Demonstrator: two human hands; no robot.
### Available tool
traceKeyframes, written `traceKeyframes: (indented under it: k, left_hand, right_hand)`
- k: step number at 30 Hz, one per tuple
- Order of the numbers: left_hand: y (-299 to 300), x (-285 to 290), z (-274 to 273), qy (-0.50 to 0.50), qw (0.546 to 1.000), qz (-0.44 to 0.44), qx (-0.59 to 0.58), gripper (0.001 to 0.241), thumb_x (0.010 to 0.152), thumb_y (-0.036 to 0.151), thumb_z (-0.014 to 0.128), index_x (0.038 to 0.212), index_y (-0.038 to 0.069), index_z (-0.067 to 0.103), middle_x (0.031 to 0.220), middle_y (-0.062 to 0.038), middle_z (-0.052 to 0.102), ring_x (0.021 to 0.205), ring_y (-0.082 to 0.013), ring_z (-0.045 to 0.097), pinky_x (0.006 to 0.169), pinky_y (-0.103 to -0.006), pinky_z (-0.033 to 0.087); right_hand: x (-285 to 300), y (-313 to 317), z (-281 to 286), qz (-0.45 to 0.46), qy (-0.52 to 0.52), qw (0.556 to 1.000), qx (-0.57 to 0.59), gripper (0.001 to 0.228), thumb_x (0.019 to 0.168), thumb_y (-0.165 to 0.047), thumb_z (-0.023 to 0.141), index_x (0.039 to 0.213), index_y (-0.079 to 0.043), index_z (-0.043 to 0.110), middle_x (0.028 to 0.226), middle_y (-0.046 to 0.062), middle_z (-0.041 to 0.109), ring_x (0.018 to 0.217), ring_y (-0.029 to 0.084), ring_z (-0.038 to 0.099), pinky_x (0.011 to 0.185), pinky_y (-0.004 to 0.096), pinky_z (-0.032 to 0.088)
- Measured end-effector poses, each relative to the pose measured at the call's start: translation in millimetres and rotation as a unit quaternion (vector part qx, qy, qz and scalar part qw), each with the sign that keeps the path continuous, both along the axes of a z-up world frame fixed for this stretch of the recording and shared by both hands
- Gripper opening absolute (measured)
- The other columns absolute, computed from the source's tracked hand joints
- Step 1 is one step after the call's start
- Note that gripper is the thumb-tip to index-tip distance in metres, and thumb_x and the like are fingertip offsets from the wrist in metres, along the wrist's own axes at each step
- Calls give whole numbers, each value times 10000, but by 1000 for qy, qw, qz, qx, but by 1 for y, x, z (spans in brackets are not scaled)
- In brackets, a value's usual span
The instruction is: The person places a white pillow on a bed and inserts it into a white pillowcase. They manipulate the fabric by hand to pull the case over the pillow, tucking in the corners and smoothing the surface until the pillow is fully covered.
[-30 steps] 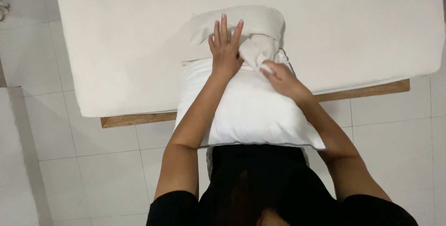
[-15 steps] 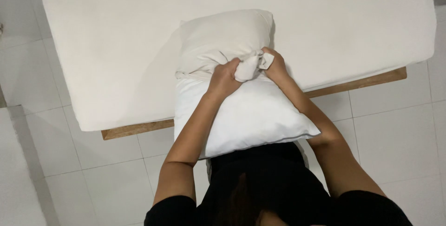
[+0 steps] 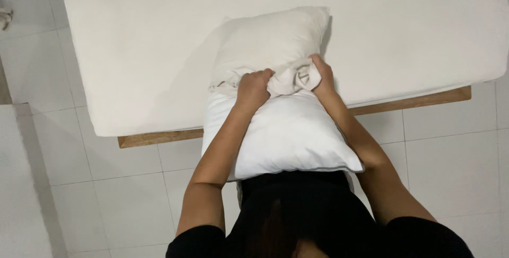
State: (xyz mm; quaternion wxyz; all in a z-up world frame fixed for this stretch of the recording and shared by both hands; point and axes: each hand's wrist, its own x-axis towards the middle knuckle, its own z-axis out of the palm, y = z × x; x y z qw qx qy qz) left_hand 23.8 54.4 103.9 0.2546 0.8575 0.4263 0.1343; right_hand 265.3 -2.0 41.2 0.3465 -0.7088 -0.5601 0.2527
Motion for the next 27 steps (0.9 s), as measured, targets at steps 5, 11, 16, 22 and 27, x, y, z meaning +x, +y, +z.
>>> traceKeyframes:
  k: [5, 11, 16, 22, 27]
  left_hand:
    - [-9, -20, 22, -4, 996, 85, 33, 451, 621, -98, 713, 1026, 96, 681, 836, -115, 722, 809, -341, 676, 723, -482, 467]
    - [-16, -42, 22, -57, 984, 149, -78, 373, 754, -65, 678, 1096, 84, 674, 998, -172, 749, 916, -373, 698, 765, -432, 538]
    - [-20, -52, -40, -98, 967, 209, -111, 514, 762, -42, 643, 1265, 59, 635, 1063, -207, 733, 950, -354, 722, 827, -384, 560]
    - [11, 0, -19, -296, 901, 293, -123, 421, 962, 87, 591, 1370, -9, 570, 1183, -179, 731, 1123, -278, 679, 992, -358, 502]
    - [23, -31, -66, -395, 852, 343, -28, 408, 1000, 144, 602, 1341, -75, 557, 1276, -170, 691, 1201, -235, 639, 1045, -361, 485]
  right_hand:
    - [2, -44, -7, 89, 97, 984, -122, 383, 858, -195, 776, 1202, -105, 635, 1095, 181, 750, 1026, 299, 730, 888, 367, 543]
    - [17, -49, -69, -13, 251, 968, 28, 565, 835, -161, 720, 1334, -41, 485, 1224, 96, 627, 1116, 237, 624, 961, 326, 519]
    - [33, -116, -173, -154, 598, 728, -299, 547, 1017, -525, 461, 1395, -152, 590, 1325, 44, 667, 1190, 163, 624, 1021, 297, 484]
    - [30, -72, -117, -94, 483, 865, -95, 532, 1046, -427, 448, 1450, -82, 487, 1266, 96, 629, 1085, 167, 647, 929, 342, 548]
    - [-11, -23, 98, -19, 340, 939, 46, 430, 1103, -287, 555, 1409, 14, 545, 1213, 103, 682, 1066, 154, 650, 932, 302, 544]
